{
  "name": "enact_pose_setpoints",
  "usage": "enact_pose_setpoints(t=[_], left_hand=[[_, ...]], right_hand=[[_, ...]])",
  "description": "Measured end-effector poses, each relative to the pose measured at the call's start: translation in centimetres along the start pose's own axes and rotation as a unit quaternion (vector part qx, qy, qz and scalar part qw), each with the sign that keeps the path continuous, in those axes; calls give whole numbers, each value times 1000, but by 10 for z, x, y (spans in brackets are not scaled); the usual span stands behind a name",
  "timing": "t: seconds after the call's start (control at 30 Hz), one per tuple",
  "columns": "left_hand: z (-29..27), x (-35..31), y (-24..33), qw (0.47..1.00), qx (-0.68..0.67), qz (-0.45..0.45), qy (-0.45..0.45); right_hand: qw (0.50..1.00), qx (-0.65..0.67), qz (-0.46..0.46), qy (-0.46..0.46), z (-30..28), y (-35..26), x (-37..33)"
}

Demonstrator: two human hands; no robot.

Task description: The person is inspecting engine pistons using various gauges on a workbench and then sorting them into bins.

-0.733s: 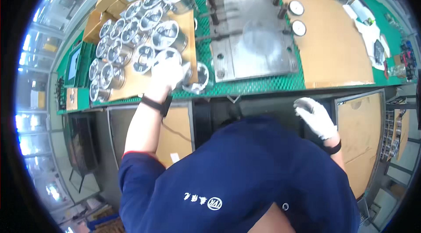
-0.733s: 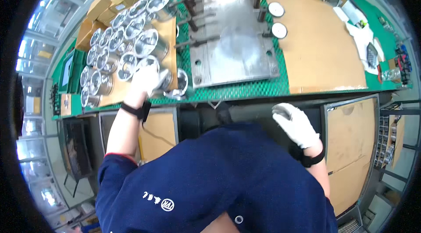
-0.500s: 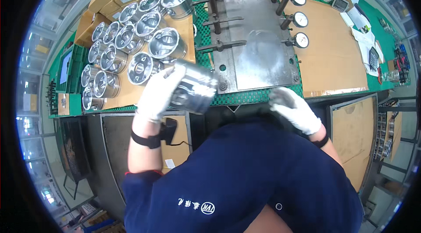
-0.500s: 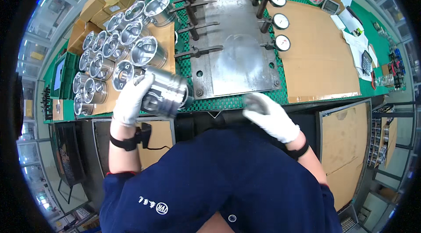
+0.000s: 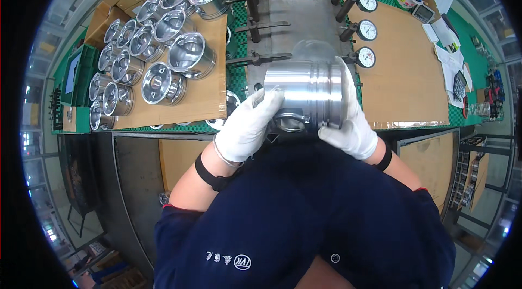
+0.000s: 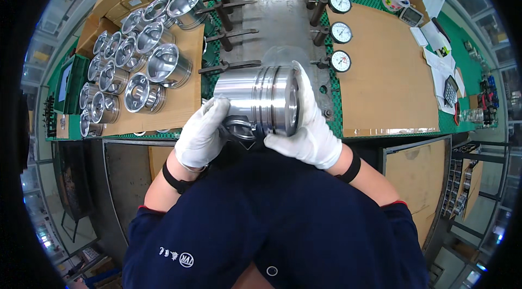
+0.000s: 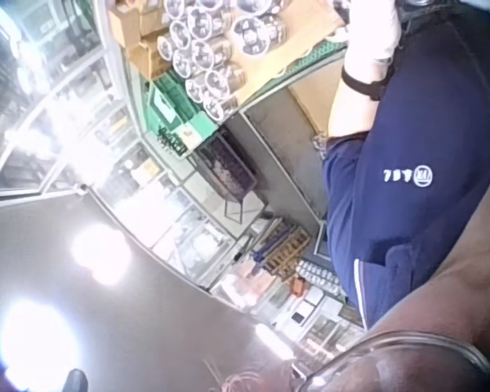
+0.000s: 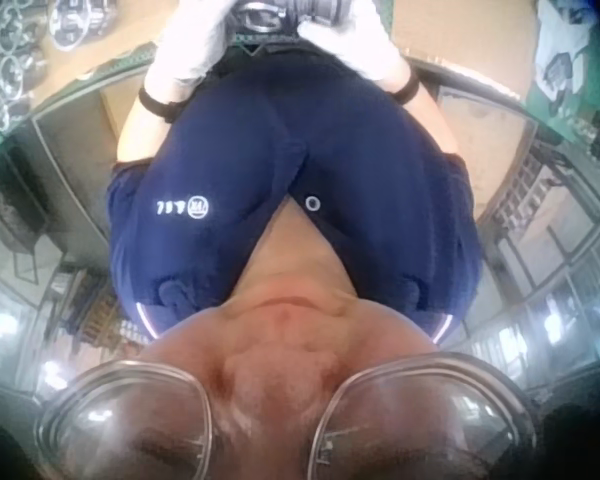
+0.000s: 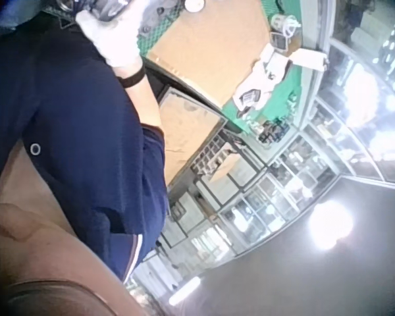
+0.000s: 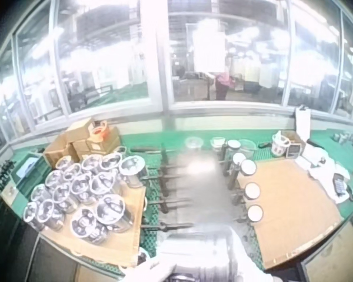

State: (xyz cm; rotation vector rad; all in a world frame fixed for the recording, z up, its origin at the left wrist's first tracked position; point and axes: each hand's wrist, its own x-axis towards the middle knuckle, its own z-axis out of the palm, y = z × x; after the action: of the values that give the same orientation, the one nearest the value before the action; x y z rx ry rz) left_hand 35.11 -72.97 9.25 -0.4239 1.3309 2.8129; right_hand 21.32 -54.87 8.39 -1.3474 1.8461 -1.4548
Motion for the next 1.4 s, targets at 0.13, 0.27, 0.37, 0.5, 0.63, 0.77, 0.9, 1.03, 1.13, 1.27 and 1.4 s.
enact_pose_setpoints(t=[0.13,0.27,0.37,0.5,0.63,0.77,0.9,1.03,1.13,1.27,1.4], left_hand=[[6,11,-2,930,366,16,1],[-10,25,-33,819,559,112,62],[10,51,-31,708,644,273,98],[25,71,-35,632,714,279,110],[11,81,-45,589,737,308,122],[4,88,-47,540,759,344,115],[7,109,-44,533,761,346,133],[7,123,-41,551,747,347,137],[2,132,-41,564,736,350,131],[-1,137,-38,565,735,354,124],[-1,137,-37,593,725,332,115]], right_hand=[[995,-89,-6,38,-28,20,5],[952,-298,-66,24,-40,30,22],[937,-343,-62,-8,-38,26,46],[936,-340,-90,24,-34,40,52],[964,-248,-88,38,-56,47,26],[941,-35,320,-102,-64,60,10],[917,134,369,-76,-42,71,8],[903,199,376,-67,-46,78,14],[894,216,387,-61,-48,84,15],[897,222,377,-58,-49,87,15],[896,223,379,-58,-49,87,17]])
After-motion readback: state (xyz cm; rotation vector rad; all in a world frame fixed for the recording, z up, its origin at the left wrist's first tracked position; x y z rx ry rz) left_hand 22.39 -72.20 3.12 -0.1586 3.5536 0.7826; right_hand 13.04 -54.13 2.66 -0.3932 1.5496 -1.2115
